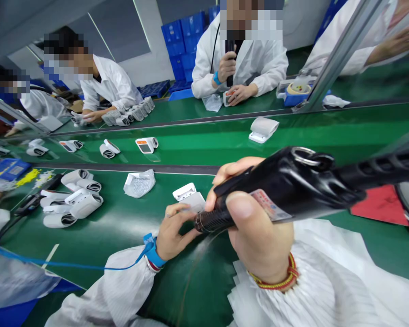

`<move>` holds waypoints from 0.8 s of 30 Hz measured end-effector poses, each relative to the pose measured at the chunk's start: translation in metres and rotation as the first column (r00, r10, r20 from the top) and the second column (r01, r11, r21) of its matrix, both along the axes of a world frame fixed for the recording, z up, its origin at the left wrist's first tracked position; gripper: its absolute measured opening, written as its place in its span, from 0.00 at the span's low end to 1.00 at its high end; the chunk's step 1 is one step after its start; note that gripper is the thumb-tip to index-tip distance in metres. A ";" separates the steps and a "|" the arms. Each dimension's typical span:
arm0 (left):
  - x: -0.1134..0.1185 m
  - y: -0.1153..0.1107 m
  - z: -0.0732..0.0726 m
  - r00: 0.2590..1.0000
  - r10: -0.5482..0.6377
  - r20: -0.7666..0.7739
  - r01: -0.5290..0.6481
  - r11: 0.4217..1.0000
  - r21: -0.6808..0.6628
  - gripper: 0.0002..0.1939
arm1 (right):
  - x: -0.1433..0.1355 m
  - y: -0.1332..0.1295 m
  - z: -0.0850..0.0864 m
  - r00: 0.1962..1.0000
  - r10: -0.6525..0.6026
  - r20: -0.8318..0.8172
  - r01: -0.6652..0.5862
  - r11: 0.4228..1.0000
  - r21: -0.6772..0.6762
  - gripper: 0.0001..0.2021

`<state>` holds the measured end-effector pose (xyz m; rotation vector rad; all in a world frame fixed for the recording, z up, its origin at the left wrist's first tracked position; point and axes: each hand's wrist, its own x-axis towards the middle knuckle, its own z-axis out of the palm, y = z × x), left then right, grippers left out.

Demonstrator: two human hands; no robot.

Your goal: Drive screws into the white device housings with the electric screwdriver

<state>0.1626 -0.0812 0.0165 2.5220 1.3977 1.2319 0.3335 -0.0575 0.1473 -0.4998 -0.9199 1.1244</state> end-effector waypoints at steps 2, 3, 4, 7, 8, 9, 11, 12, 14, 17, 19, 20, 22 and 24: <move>-0.004 0.006 0.001 0.993 0.100 -0.064 -0.097 0.994 0.059 0.39 | 0.002 0.001 0.001 1.000 -0.013 0.004 0.013 1.000 0.008 0.16; -0.007 0.010 0.000 0.983 0.161 -0.085 -0.155 0.985 0.077 0.48 | 0.003 0.004 0.001 0.999 -0.036 0.007 0.036 0.999 0.016 0.16; -0.010 0.015 -0.001 0.971 0.216 -0.100 -0.208 0.975 0.079 0.54 | 0.005 0.007 0.001 0.998 -0.070 0.011 0.069 0.997 0.028 0.16; -0.017 0.030 -0.011 0.950 0.280 -0.141 -0.283 0.959 0.003 0.59 | 0.012 0.027 -0.003 0.974 -0.227 -0.010 0.227 0.973 0.034 0.15; -0.019 0.035 -0.015 0.951 0.273 -0.146 -0.282 0.959 -0.039 0.59 | 0.015 0.036 -0.005 0.956 -0.290 -0.036 0.291 0.957 0.014 0.15; -0.019 0.038 -0.018 0.954 0.262 -0.143 -0.275 0.958 -0.081 0.59 | 0.019 0.045 -0.007 0.938 -0.343 -0.054 0.344 0.939 -0.002 0.15; -0.017 0.043 -0.023 0.966 0.232 -0.117 -0.248 0.956 -0.155 0.56 | 0.028 0.062 -0.012 0.900 -0.426 -0.086 0.424 0.905 -0.046 0.14; -0.015 0.044 -0.024 0.971 0.217 -0.100 -0.233 0.955 -0.184 0.55 | 0.033 0.069 -0.014 0.888 -0.450 -0.094 0.448 0.893 -0.044 0.15; -0.011 0.046 -0.024 0.978 0.196 -0.072 -0.207 0.953 -0.222 0.54 | 0.040 0.078 -0.016 0.871 -0.483 -0.092 0.483 0.875 -0.033 0.15; -0.007 0.047 -0.023 0.985 0.164 -0.053 -0.172 0.952 -0.255 0.53 | 0.047 0.080 -0.014 0.855 -0.514 -0.077 0.516 0.857 0.013 0.14; -0.005 0.045 -0.022 0.987 0.153 -0.058 -0.163 0.949 -0.271 0.49 | 0.049 0.076 -0.010 0.860 -0.506 -0.071 0.509 0.860 0.034 0.14; -0.004 0.044 -0.021 0.986 0.153 -0.066 -0.166 0.946 -0.279 0.47 | 0.049 0.072 -0.007 0.864 -0.499 -0.069 0.502 0.864 0.031 0.14; -0.002 0.039 -0.017 0.985 0.144 -0.090 -0.164 0.943 -0.290 0.43 | 0.047 0.063 -0.001 0.873 -0.483 -0.068 0.484 0.875 0.004 0.16; 0.000 0.033 -0.011 0.987 0.103 -0.119 -0.135 0.946 -0.294 0.41 | 0.043 0.050 0.004 0.903 -0.429 -0.026 0.429 0.903 -0.021 0.17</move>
